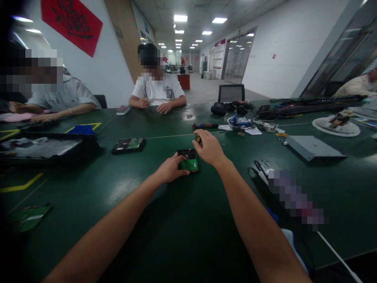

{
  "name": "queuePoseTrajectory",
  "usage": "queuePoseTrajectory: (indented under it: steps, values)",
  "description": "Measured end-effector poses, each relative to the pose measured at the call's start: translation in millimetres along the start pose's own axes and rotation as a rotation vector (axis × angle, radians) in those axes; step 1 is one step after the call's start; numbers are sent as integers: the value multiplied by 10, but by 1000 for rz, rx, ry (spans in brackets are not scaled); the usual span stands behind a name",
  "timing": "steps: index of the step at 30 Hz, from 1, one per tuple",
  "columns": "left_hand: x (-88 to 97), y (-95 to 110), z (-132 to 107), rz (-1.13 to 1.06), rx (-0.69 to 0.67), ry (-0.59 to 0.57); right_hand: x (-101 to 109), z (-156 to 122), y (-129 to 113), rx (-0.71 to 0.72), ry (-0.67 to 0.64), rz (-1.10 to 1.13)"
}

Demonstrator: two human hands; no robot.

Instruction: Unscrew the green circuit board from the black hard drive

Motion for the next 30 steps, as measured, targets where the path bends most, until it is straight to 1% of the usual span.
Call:
queuePoseTrajectory:
  steps: [6, 11, 14, 27, 30]
  values:
    - [-4, 4, 2, -1, 4, -1, -11, -1, -30, 35, 31, 7]
    - [4, 2, -15, -15, 0, 8, -10, -26, -49, -25, 48, -23]
    - [9, 2, -20, -24, -1, 26, -10, -30, -53, -36, 50, -55]
    - [12, 0, -5, -77, -24, 64, 3, -32, -81, -5, 79, -78]
    - [10, -7, 3, -82, -37, 76, 11, -22, -84, 14, 91, -49]
Point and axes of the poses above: each hand's wrist, its own z-axis towards the middle knuckle, its own x-axis out of the back of the hand, y = z × x, the point moved 4 cm from there along z, towards the middle knuckle, and after that the axes turned 10 degrees about -y, right-handed, at the moved point
